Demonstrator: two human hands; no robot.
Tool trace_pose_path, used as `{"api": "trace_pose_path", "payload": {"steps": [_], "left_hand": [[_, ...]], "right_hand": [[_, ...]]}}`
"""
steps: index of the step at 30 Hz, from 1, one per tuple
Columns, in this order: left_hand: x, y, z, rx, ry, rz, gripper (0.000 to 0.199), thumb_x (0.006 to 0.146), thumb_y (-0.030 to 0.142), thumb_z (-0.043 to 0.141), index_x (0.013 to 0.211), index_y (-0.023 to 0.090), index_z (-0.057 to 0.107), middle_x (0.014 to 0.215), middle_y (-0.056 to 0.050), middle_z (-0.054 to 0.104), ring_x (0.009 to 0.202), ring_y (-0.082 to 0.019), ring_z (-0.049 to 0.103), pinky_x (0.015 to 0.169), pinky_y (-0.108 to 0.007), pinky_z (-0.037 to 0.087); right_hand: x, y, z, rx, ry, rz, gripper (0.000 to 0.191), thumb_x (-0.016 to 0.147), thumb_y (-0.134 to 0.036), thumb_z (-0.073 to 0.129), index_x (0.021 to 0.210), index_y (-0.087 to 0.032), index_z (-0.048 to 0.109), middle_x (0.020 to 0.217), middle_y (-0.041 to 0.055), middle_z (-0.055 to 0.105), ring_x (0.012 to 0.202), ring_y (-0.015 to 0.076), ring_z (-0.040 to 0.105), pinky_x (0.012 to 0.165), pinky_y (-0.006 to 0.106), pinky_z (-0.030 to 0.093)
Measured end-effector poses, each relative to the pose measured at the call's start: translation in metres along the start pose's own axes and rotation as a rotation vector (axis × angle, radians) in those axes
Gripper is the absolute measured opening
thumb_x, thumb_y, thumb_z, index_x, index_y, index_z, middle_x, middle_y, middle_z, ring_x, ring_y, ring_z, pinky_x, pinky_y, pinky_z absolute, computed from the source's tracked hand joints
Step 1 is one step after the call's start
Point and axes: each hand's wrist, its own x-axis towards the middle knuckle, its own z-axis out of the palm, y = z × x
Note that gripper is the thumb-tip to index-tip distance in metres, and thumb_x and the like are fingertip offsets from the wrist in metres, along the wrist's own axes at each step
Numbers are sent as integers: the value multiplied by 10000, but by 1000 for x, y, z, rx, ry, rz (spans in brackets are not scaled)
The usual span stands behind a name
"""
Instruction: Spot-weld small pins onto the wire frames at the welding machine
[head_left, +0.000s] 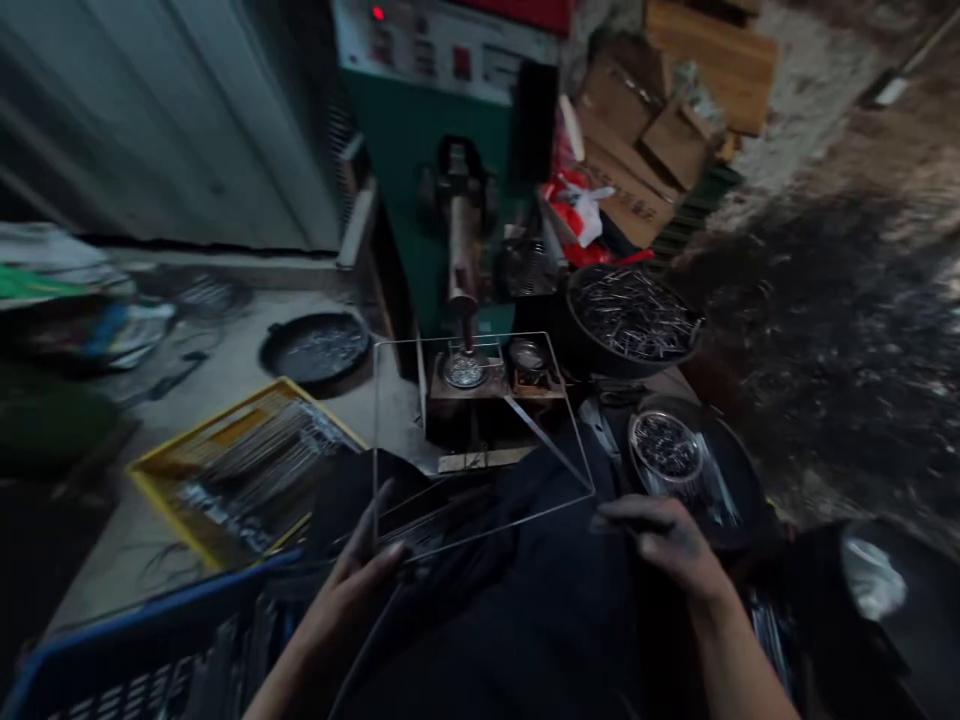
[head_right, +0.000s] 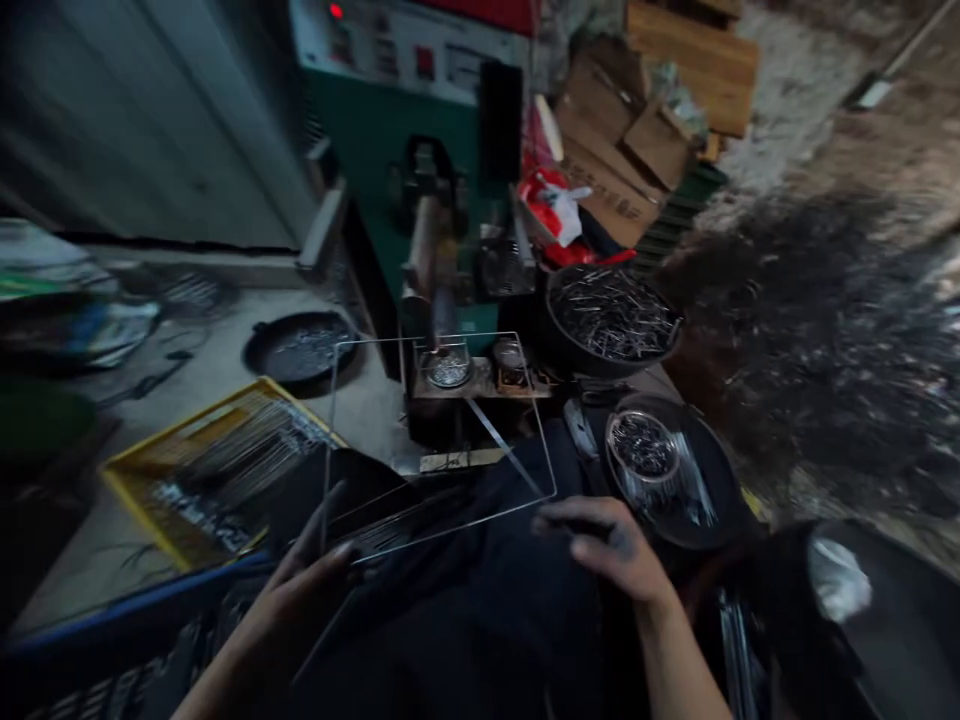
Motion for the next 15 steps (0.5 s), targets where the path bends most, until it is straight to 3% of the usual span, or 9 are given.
{"api": "trace_pose_path", "payload": {"steps": [3, 7, 11, 15], "left_hand": [[-1, 1, -4, 6, -35, 18, 988, 754, 317, 818, 1560, 295, 246, 827, -49, 713, 693, -222, 689, 632, -282, 544], [1, 0, -11, -16, -120, 38, 962, 828, 325, 753, 1578, 280, 151, 759, -57, 692, 662, -215, 666, 610, -281, 524], [-1, -1, -21, -9, -106, 41, 973, 829, 319, 749, 1578, 300, 128, 778, -53, 694, 682, -221, 678, 621, -271, 519], [2, -3, -28, -22, -121, 31, 996, 827, 339, 749, 1580, 291, 100, 750, -45, 682, 676, -226, 677, 618, -274, 514]], "right_hand": [[49, -2, 60, -248, -281, -57, 569, 862, -480, 705, 1369, -246, 594, 1339, 105, 632, 1265, 291, 574, 1093, 442, 436], [80, 28, 107, -764, -392, -110, 686, 911, -284, 651, 1529, -241, 357, 1513, 113, 451, 1437, 276, 362, 1180, 541, 289], [76, 53, 122, -1046, -392, -175, 752, 870, -4, 473, 1560, -226, 273, 1512, 102, 454, 1456, 233, 327, 1162, 519, 350], [73, 53, 118, -1037, -341, -342, 754, 894, -13, 460, 1579, -212, 213, 1493, 96, 482, 1438, 216, 360, 1118, 400, 450]]}}
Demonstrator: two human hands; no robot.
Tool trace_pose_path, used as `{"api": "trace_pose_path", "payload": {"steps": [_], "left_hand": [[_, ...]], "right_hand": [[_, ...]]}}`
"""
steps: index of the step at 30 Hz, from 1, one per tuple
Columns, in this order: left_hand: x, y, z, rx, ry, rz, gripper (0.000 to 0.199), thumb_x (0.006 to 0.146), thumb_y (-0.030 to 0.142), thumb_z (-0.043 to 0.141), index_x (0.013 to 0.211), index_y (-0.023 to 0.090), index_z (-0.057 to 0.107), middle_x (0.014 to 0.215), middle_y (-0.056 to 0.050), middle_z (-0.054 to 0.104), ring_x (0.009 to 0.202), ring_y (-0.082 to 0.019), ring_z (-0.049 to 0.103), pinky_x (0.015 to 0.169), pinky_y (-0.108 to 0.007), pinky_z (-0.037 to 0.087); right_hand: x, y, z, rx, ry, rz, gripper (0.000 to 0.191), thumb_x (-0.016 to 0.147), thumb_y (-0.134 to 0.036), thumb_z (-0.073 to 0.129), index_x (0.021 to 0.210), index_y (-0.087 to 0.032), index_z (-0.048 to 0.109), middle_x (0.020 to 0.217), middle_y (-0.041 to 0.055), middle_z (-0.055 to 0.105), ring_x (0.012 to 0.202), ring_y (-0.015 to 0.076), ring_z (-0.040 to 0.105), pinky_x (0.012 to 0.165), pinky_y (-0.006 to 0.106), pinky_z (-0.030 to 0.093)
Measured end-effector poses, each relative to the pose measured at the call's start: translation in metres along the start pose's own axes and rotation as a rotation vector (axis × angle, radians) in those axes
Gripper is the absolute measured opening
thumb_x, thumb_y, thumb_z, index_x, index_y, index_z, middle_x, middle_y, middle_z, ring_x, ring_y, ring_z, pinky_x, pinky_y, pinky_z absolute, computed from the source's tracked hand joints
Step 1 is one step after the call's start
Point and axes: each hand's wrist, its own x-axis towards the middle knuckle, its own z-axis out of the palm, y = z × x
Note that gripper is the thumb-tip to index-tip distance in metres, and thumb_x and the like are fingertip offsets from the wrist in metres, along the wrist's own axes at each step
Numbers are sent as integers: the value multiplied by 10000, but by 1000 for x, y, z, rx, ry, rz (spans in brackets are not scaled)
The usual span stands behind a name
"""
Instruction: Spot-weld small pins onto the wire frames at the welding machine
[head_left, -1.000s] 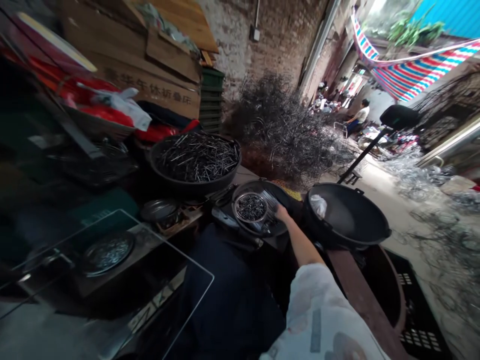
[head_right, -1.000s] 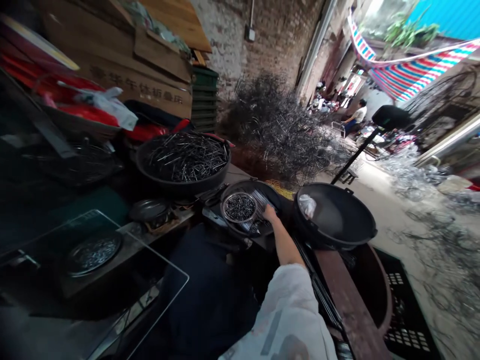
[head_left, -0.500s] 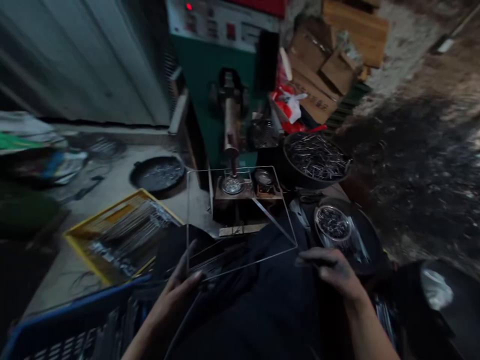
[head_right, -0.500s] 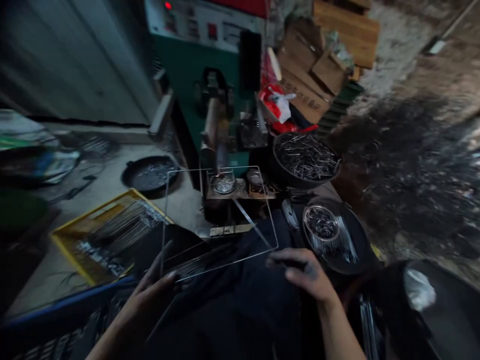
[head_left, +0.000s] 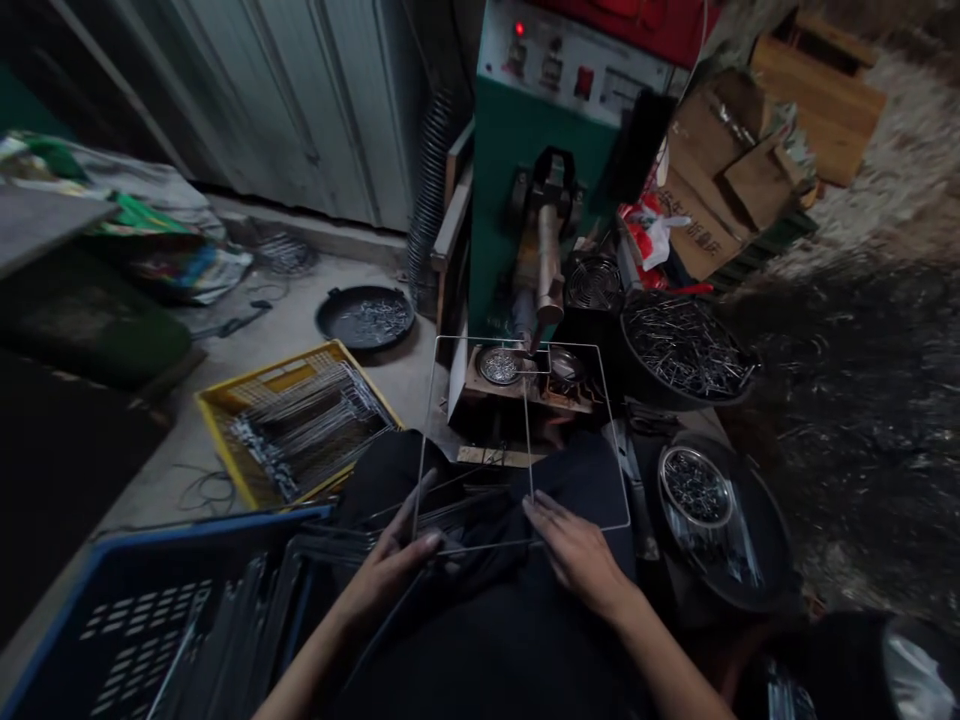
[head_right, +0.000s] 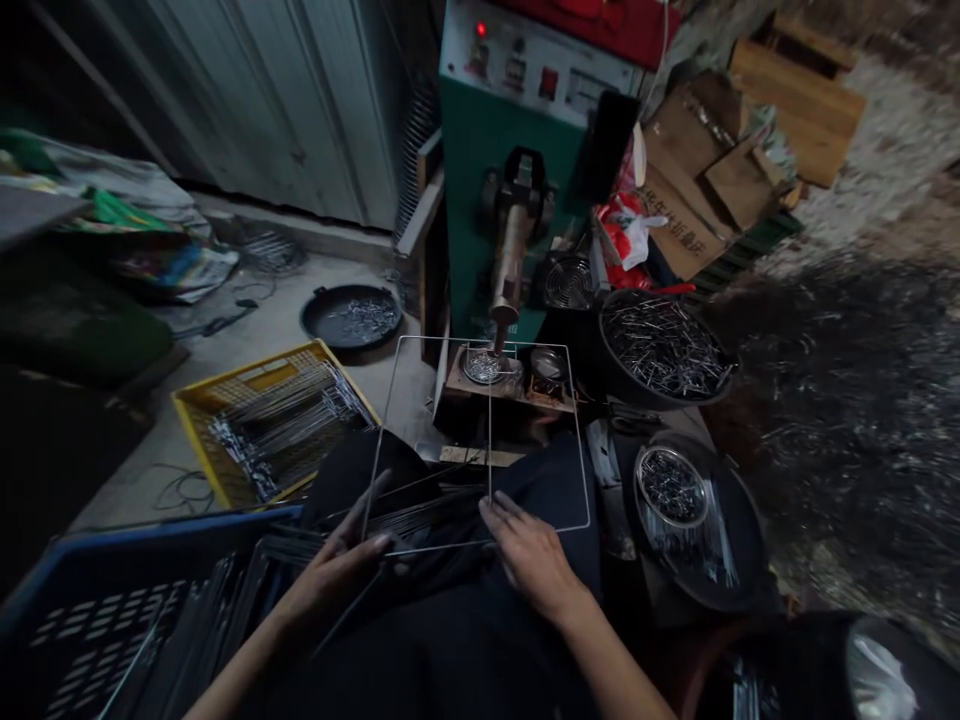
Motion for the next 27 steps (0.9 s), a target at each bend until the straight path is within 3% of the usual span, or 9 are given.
{"api": "trace_pose_path", "payload": {"steps": [6, 16, 27], "left_hand": [[8, 0, -3, -16, -11, 1, 979, 849, 343, 728, 1579, 308, 76, 761, -51, 689, 688, -230, 679, 650, -301, 530], [7, 4, 4, -15, 18, -7, 1009, 831, 359, 749, 1579, 300, 74, 769, -52, 699, 685, -225, 671, 658, -317, 543], [5, 4, 5, -32, 56, -22, 1000, 786, 377, 785, 1569, 331, 165, 745, -38, 701, 649, -225, 663, 622, -296, 521]], "right_hand": [[2, 3, -15, 46, 94, -69, 731, 950, -63, 479, 1587, -245, 170, 1482, 88, 497, 1388, 199, 442, 1103, 357, 473], [2, 11, -10, 76, 67, -70, 659, 952, -86, 479, 1565, -192, 261, 1481, 114, 495, 1382, 201, 452, 1111, 357, 458], [-3, 10, -9, 67, 10, -58, 731, 908, -49, 492, 1575, -187, 227, 1505, 115, 464, 1396, 204, 431, 1119, 347, 448]]}}
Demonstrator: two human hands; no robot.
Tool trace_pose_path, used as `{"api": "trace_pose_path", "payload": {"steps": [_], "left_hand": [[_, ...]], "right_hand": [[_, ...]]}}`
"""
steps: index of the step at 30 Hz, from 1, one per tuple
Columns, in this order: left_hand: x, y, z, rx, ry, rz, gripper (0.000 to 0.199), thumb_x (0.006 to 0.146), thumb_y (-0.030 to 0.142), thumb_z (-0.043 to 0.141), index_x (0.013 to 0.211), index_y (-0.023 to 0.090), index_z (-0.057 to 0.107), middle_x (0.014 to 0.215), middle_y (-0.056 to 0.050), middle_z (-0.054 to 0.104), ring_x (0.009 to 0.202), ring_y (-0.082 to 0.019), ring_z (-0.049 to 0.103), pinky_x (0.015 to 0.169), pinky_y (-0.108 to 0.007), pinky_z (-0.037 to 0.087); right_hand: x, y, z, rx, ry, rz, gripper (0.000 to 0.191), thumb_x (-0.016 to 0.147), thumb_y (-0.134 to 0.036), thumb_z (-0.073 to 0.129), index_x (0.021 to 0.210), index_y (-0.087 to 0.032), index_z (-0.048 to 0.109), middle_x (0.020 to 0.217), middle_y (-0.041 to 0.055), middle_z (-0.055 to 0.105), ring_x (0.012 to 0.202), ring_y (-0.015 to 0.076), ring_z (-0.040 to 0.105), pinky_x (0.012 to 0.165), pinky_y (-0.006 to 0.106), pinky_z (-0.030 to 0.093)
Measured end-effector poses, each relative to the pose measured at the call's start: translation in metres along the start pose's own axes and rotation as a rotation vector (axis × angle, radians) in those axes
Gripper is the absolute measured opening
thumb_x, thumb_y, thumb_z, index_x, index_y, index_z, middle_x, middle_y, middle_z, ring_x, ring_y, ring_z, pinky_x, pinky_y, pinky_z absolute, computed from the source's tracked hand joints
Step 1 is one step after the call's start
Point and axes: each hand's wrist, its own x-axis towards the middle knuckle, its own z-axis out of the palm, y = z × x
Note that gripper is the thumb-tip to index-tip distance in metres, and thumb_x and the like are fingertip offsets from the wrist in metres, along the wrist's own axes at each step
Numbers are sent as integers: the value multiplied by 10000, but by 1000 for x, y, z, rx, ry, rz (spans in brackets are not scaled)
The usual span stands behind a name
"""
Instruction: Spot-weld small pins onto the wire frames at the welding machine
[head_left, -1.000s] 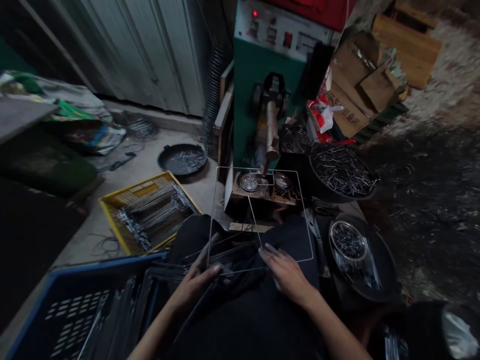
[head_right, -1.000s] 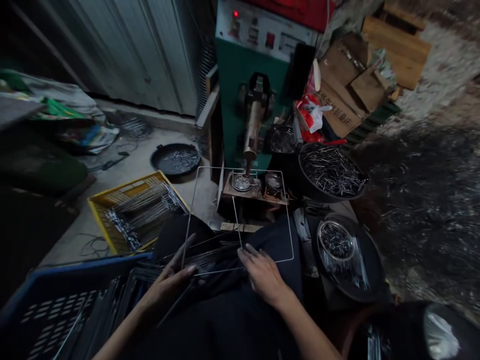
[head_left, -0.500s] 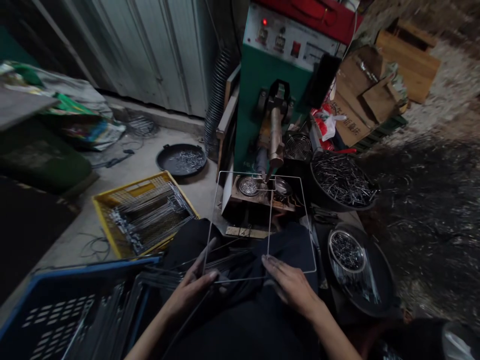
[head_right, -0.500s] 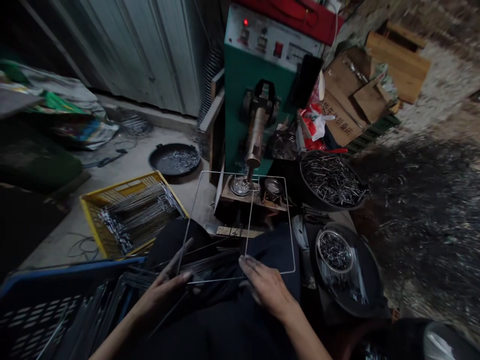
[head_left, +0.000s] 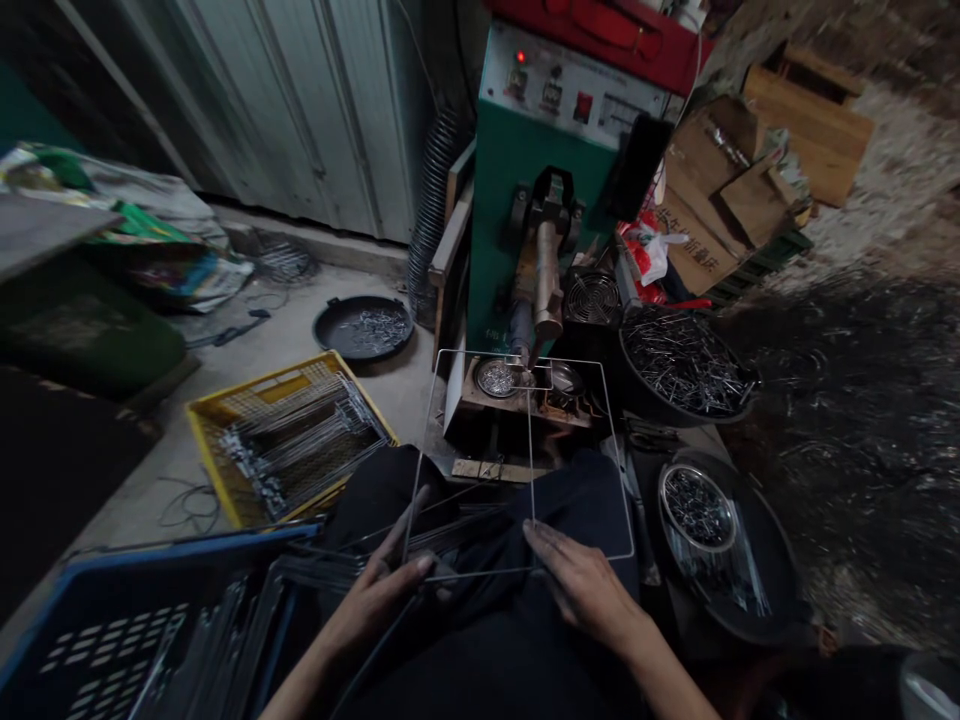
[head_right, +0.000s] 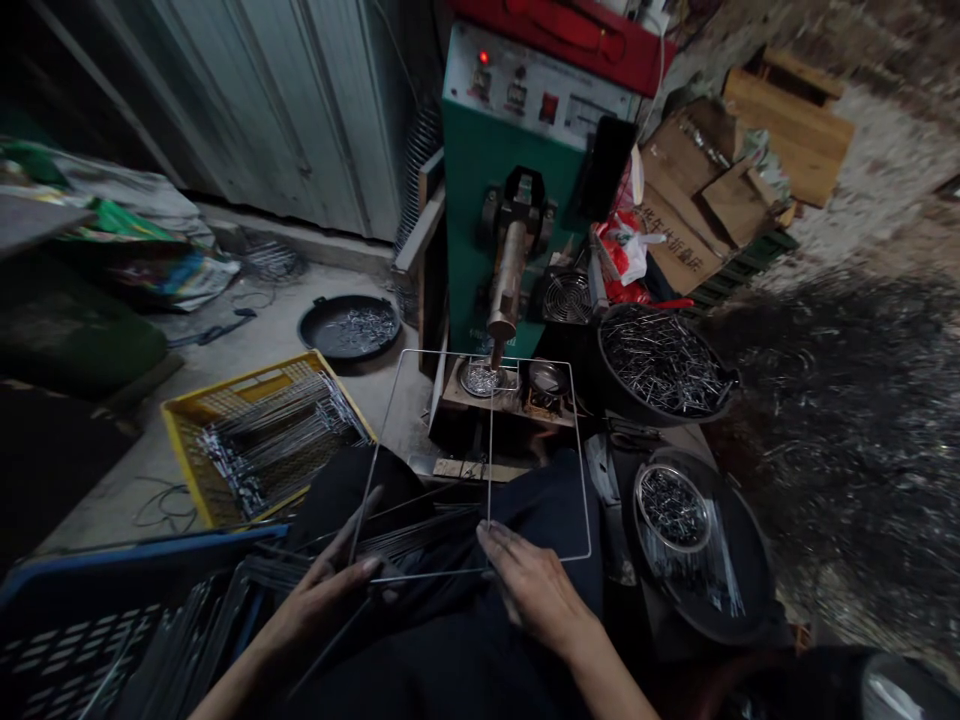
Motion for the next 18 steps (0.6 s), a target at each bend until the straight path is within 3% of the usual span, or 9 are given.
{"api": "trace_pose_path", "payload": {"steps": [7, 18], "left_hand": [[5, -1, -2, 42, -28, 13, 998, 843, 389, 734, 1579, 302, 65, 734, -56, 687, 672, -232, 666, 612, -299, 515], [15, 10, 5, 40, -5, 62, 1015, 818, 352, 761, 1576, 326, 87, 810, -56, 712, 696, -222, 673, 665, -303, 539]], "right_hand": [[4, 4, 0, -55, 29, -1, 829, 862, 21, 454, 1593, -199, 130, 1534, 103, 420, 1425, 209, 384, 1119, 371, 454], [16, 15, -6, -77, 27, -8, 884, 834, 37, 461, 1597, -201, 84, 1539, 112, 409, 1427, 217, 380, 1127, 386, 450]]}}
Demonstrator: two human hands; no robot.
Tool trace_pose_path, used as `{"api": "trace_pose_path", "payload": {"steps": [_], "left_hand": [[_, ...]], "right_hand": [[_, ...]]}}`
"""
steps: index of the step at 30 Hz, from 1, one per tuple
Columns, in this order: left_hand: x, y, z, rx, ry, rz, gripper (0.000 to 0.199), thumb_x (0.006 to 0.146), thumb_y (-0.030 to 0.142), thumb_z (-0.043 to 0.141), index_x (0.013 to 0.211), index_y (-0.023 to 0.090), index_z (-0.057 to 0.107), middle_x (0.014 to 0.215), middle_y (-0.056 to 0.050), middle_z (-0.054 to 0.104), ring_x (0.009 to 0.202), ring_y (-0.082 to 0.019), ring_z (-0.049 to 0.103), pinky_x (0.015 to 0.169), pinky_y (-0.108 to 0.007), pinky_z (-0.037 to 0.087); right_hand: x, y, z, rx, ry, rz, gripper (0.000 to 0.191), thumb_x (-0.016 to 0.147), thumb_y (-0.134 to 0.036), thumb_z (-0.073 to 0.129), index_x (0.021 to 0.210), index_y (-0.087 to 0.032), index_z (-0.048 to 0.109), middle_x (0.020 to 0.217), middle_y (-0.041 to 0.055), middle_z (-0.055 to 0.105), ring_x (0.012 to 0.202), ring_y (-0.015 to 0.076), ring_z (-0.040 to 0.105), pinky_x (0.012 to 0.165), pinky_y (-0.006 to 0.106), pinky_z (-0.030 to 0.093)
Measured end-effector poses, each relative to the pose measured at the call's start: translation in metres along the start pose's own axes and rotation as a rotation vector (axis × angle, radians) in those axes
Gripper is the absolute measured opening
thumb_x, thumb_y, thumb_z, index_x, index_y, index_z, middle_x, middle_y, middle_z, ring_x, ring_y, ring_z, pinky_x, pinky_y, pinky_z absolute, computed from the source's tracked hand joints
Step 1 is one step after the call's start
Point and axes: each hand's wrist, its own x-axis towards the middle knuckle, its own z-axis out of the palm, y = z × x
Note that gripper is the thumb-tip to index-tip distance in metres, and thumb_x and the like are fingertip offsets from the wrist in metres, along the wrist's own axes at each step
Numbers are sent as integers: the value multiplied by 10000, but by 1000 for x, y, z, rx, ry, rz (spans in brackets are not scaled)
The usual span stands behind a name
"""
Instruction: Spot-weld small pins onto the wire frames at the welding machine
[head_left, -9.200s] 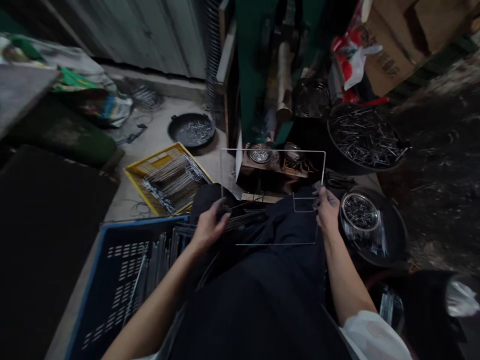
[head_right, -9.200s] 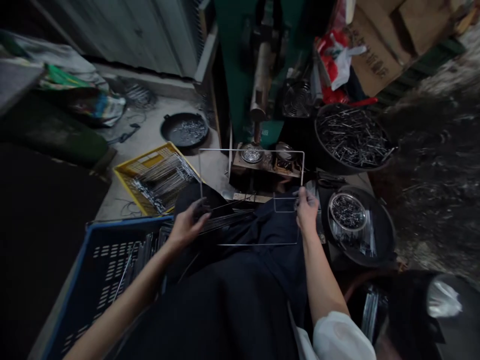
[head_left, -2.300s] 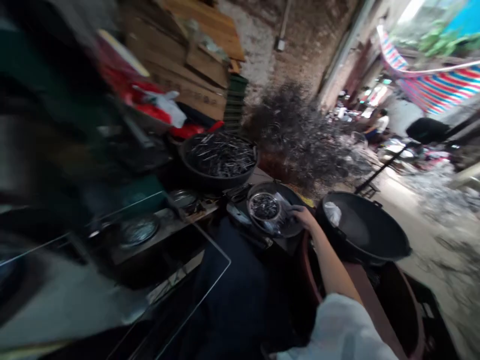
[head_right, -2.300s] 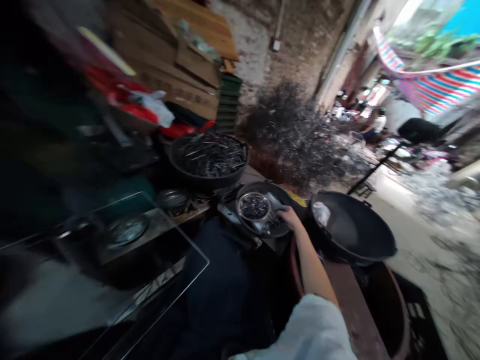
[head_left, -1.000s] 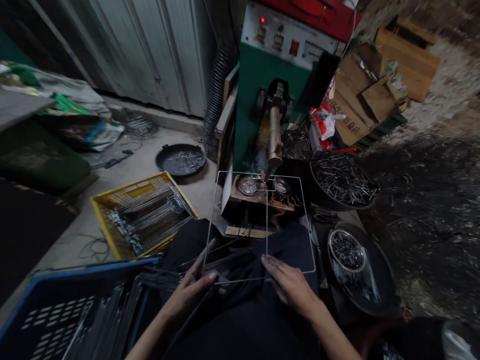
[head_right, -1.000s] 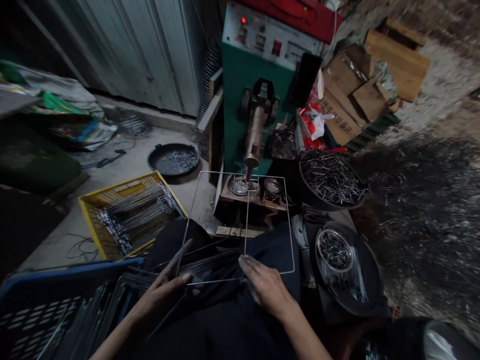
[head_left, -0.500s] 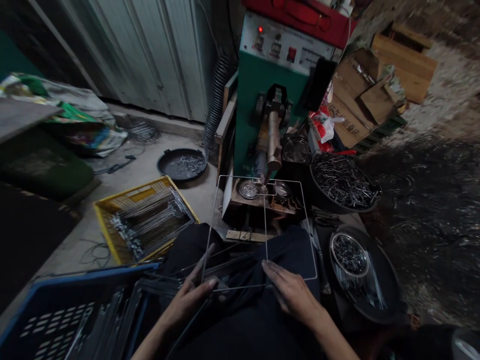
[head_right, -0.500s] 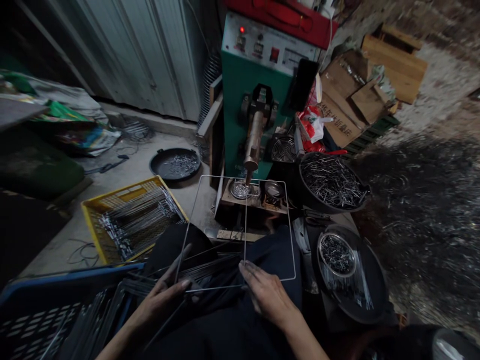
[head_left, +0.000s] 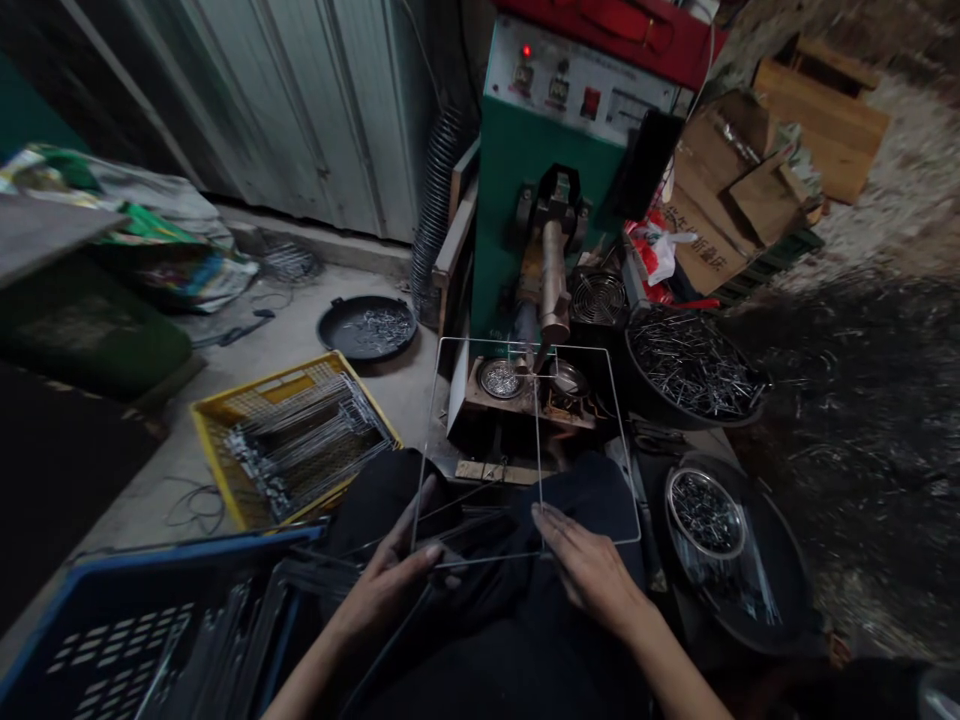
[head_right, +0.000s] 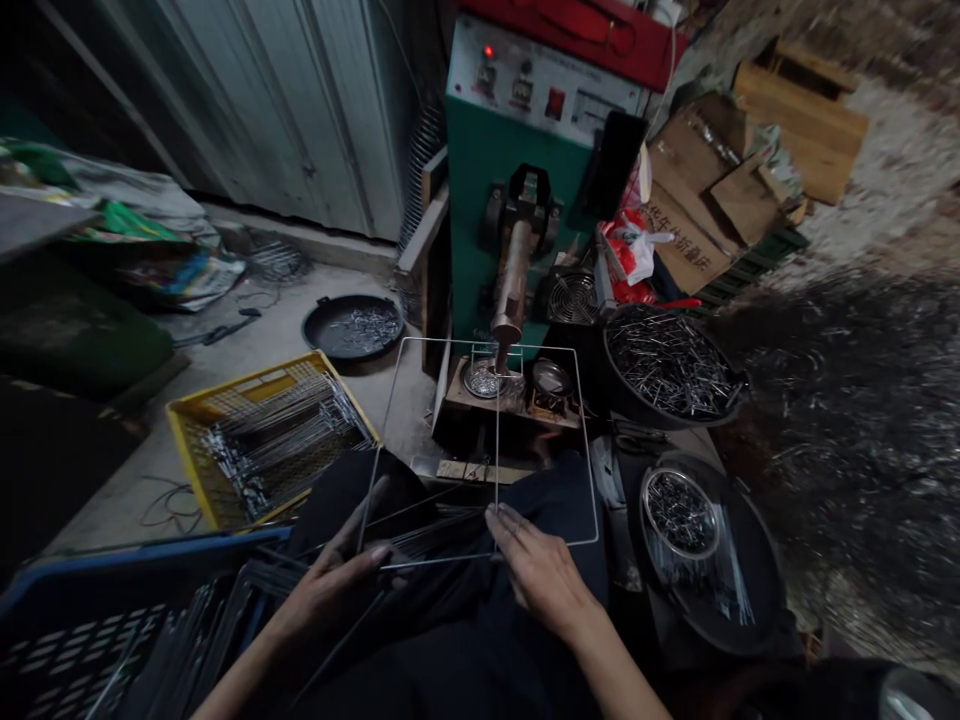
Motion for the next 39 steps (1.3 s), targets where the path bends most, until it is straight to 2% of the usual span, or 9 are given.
{"api": "trace_pose_path", "payload": {"steps": [11, 14, 16, 18, 21, 25, 28, 32, 39], "left_hand": [[6, 6, 0, 24, -50, -4, 1010, 840, 356, 738, 1581, 266, 58, 714, -51, 698, 641, -215, 668, 590, -253, 510], [5, 4, -1, 31, -13, 0, 1012, 825, 340, 754, 1583, 269, 87, 743, -50, 714, 656, -221, 680, 622, -275, 535], [11, 6, -1, 24, 11, 0, 1007, 814, 316, 762, 1583, 269, 113, 766, -52, 725, 664, -227, 689, 647, -296, 554], [26, 13, -1, 24, -5, 22, 1010, 798, 282, 776, 1582, 261, 140, 761, -47, 726, 662, -238, 700, 642, -307, 570], [66, 34, -2, 29, -109, 123, 1025, 776, 216, 787, 1580, 239, 153, 741, -31, 718, 665, -240, 715, 642, -319, 597], [130, 72, -3, 14, -246, 230, 1027, 779, 151, 761, 1579, 218, 119, 699, -5, 713, 651, -223, 725, 637, -309, 614], [166, 97, -3, 15, -302, 276, 1018, 793, 128, 725, 1579, 223, 85, 725, -14, 726, 677, -237, 736, 613, -296, 607], [194, 118, -4, 28, -301, 299, 1002, 793, 91, 683, 1579, 245, 80, 751, -17, 742, 668, -238, 737, 581, -278, 587], [214, 128, -5, 58, -324, 319, 983, 808, 118, 696, 1578, 236, 95, 776, -54, 755, 713, -255, 746, 583, -273, 584]], "right_hand": [[6, 5, -3, 23, 8, -6, 844, 871, 5, 423, 1598, -221, 59, 1533, 103, 423, 1416, 204, 399, 1116, 382, 461], [3, 9, 0, 45, 31, -22, 760, 926, -49, 429, 1596, -220, 114, 1492, 110, 480, 1370, 202, 470, 1087, 366, 486], [5, 12, 0, 55, 49, -16, 675, 959, -101, 447, 1580, -227, 215, 1442, 109, 539, 1302, 205, 547, 1047, 348, 515], [14, 19, -3, 47, 63, 23, 554, 989, -176, 474, 1529, -238, 363, 1355, 104, 618, 1204, 211, 627, 1001, 333, 537], [45, 40, -14, -7, 93, 111, 418, 1010, -310, 510, 1417, -215, 528, 1178, 112, 712, 1055, 224, 697, 941, 325, 548], [97, 82, -37, -96, 195, 180, 414, 976, -400, 584, 1336, -196, 585, 1164, 120, 711, 1045, 244, 688, 916, 321, 526], [127, 113, -53, -147, 266, 234, 388, 927, -417, 656, 1239, -187, 638, 1108, 118, 726, 1009, 261, 688, 875, 321, 519], [152, 140, -66, -139, 329, 214, 333, 921, -399, 660, 1175, -184, 655, 1121, 117, 718, 1025, 259, 671, 875, 322, 492], [171, 152, -72, -49, 373, 148, 295, 927, -397, 654, 1133, -186, 654, 1058, 90, 723, 987, 229, 666, 862, 292, 470]]}}
